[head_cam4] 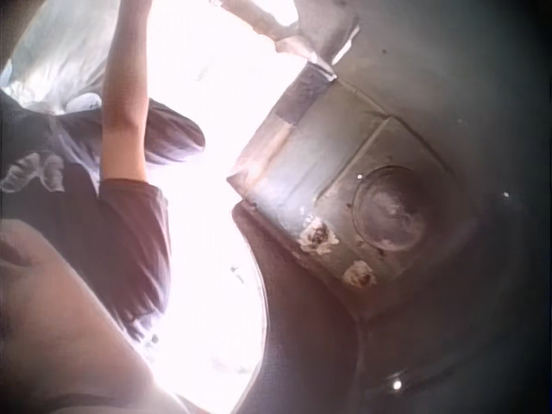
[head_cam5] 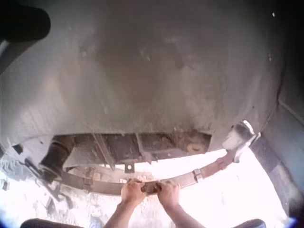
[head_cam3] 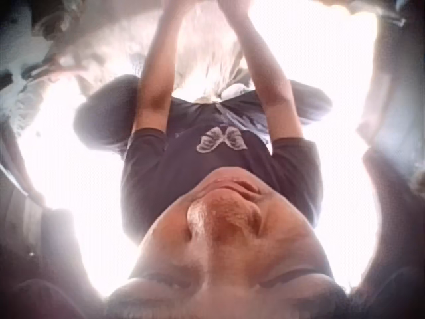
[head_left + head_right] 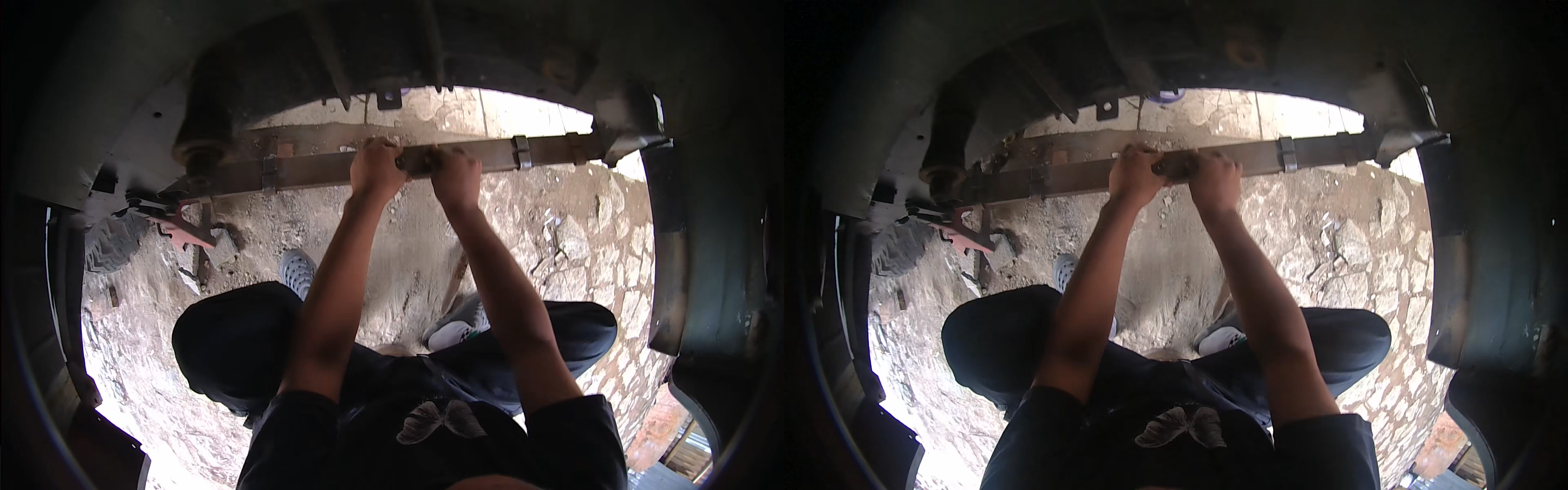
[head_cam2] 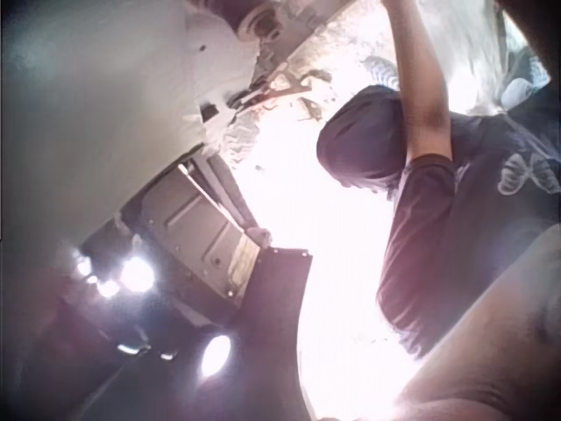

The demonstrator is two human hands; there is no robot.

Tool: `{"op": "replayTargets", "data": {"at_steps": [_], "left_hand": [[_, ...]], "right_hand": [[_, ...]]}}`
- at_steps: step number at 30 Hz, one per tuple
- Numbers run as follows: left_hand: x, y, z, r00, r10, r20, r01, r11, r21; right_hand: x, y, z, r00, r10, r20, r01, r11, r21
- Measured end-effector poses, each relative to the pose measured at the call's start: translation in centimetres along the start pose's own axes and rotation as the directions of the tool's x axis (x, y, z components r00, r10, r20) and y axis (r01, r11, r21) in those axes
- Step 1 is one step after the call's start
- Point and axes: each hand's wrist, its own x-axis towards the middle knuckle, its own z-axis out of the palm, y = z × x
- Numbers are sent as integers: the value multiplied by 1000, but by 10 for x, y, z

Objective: The person sits under a vehicle and repeatedly inserts and secures small metal fasteners into a metal beam on the undercarriage. They adjust the fasteners by hand and occasionally reposition their hands to reach different points along the beam.

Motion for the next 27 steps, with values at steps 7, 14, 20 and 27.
{"op": "replayTargets", "data": {"at_steps": [7, 14, 20, 27], "left_hand": [[-1, -8, 2, 997, 63, -36, -64, 998, -13], [-1, -4, 1, 999, 33, -18, -34, 999, -24], [-4, -7, 10, 994, 73, -75, -75, 997, -18], [0, 2, -6, 999, 41, -28, -42, 998, -52]], "right_hand": [[28, -14, -6, 984, 141, 110, -139, 990, -25], [3, -17, -5, 993, 117, -17, -116, 991, 62], [-1, -6, 2, 982, 2, -189, 12, 998, 69], [2, -9, -2, 992, -30, -124, 42, 995, 94]]}}
